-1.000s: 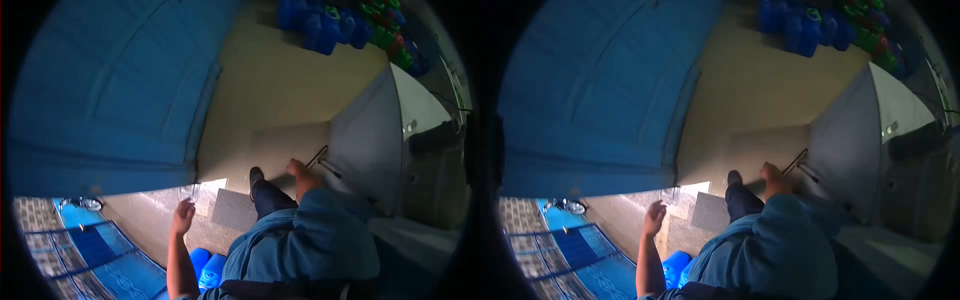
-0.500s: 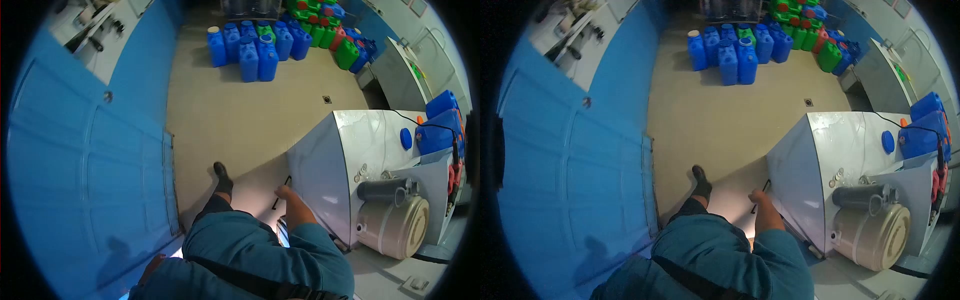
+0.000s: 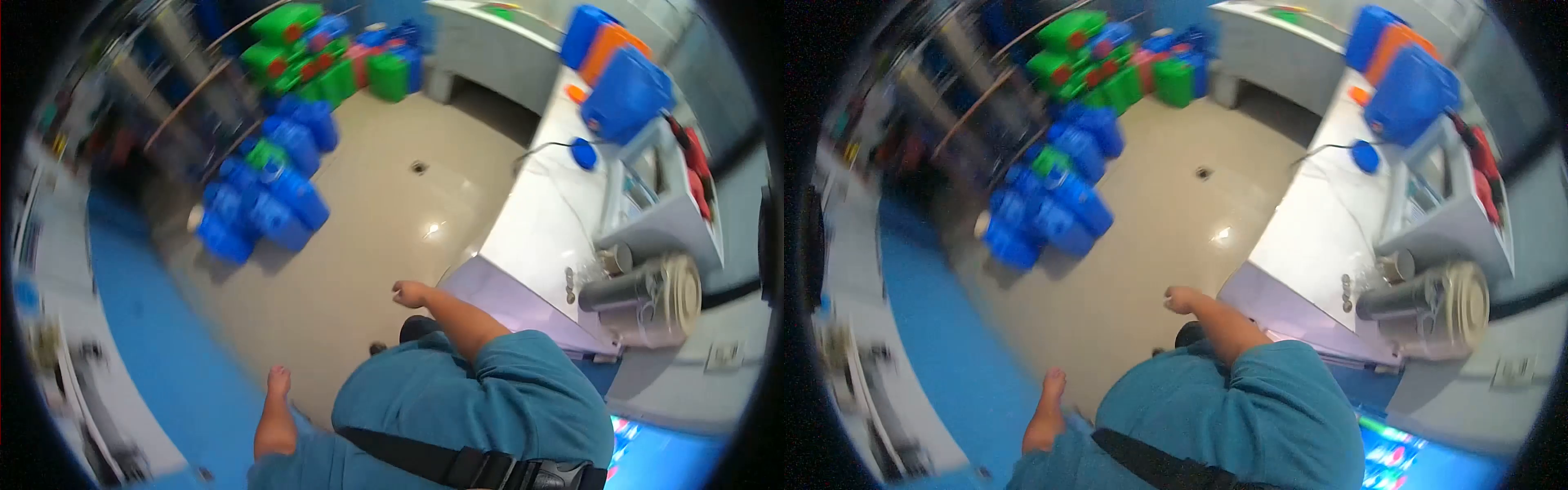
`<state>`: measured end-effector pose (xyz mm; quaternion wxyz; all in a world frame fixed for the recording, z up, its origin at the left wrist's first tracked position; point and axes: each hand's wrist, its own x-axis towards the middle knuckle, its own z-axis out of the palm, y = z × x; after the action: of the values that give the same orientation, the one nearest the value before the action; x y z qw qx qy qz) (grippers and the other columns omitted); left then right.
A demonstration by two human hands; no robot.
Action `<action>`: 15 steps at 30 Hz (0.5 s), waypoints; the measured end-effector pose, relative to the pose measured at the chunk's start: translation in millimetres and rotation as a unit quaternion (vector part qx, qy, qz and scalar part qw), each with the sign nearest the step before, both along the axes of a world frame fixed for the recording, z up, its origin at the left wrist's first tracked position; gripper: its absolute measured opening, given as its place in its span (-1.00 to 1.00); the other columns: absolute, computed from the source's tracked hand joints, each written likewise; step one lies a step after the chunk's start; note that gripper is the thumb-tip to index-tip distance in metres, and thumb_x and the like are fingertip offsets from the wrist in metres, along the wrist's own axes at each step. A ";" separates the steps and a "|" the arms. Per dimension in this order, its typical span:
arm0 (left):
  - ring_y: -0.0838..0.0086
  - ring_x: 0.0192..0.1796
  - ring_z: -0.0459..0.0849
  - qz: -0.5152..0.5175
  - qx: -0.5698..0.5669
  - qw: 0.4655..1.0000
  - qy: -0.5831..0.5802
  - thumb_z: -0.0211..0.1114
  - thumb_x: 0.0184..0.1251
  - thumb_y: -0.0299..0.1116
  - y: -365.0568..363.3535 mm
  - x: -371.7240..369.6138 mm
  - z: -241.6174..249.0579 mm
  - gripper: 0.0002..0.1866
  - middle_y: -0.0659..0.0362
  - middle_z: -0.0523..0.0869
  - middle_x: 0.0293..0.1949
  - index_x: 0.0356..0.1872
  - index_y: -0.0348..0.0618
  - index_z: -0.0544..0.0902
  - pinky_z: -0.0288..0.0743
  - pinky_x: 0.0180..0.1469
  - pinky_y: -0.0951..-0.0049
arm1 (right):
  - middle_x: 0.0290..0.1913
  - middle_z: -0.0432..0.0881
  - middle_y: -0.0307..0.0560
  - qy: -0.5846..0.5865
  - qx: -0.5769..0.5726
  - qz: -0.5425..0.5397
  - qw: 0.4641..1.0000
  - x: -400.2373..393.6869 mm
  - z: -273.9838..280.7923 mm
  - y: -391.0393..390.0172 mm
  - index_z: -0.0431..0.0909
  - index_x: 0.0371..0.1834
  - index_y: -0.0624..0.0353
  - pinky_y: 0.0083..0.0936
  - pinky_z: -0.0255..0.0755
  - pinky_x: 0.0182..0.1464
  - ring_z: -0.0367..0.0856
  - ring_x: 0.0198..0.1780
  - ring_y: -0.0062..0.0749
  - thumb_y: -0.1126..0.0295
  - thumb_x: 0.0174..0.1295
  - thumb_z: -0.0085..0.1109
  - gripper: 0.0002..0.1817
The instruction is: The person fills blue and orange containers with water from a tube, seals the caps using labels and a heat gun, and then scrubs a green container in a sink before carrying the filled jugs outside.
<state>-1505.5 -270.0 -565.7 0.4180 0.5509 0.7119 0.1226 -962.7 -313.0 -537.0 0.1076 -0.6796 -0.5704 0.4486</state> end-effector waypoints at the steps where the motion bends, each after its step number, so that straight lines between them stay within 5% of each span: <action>1: 0.30 -0.09 0.66 -0.050 0.012 0.999 -0.006 0.24 0.22 -0.36 62.7 43.2 14.5 -0.67 0.01 0.71 -0.19 -0.04 -0.33 0.58 0.51 -0.02 0.36 | 0.02 0.68 0.18 0.007 0.015 -0.034 0.999 7.3 3.0 17.4 0.53 0.18 0.22 -0.24 0.50 0.13 0.66 0.06 0.02 0.16 0.21 0.17 -0.49; 6: 0.30 -0.03 0.65 -0.242 0.132 0.961 -0.017 0.23 0.30 -0.25 272.2 256.0 103.7 -0.51 0.01 0.70 -0.04 0.20 -0.28 0.50 0.50 0.06 0.37 | 0.08 0.66 0.16 0.044 0.032 -0.106 0.993 62.7 6.9 108.0 0.48 0.23 0.23 -0.25 0.46 0.19 0.61 0.14 -0.01 0.18 0.24 0.17 -0.47; 11: 0.35 -0.18 0.65 -0.402 0.129 0.905 0.050 0.31 0.26 -0.17 367.6 354.2 88.9 -0.51 0.04 0.71 -0.21 0.12 -0.29 0.54 0.55 -0.05 0.37 | 0.05 0.66 0.14 0.144 0.150 -0.203 0.957 153.0 47.4 203.2 0.47 0.22 0.24 -0.29 0.47 0.17 0.62 0.11 -0.07 0.18 0.26 0.15 -0.48; 13: 0.42 -0.24 0.67 -0.436 0.006 0.900 0.028 0.33 0.28 -0.31 389.9 358.7 72.0 -0.60 0.15 0.71 -0.26 0.09 -0.24 0.54 0.55 -0.12 0.39 | 0.04 0.66 0.13 0.165 0.193 -0.236 0.938 196.8 58.7 226.7 0.47 0.20 0.27 -0.28 0.49 0.14 0.64 0.07 -0.09 0.17 0.30 0.14 -0.50; 15: 0.43 -0.31 0.65 -0.354 -0.187 0.912 0.094 0.30 0.31 -0.36 406.4 369.1 80.8 -0.64 0.15 0.70 -0.28 0.08 -0.25 0.55 0.54 -0.23 0.41 | 0.03 0.67 0.12 0.163 0.247 -0.278 0.914 254.0 62.4 250.9 0.47 0.20 0.26 -0.29 0.50 0.12 0.65 0.06 -0.13 0.15 0.33 0.13 -0.51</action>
<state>-1136.5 136.5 -484.9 0.4608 0.6874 0.5161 -0.2209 -708.7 -62.0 -474.7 0.4843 -0.6800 -0.4253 0.3496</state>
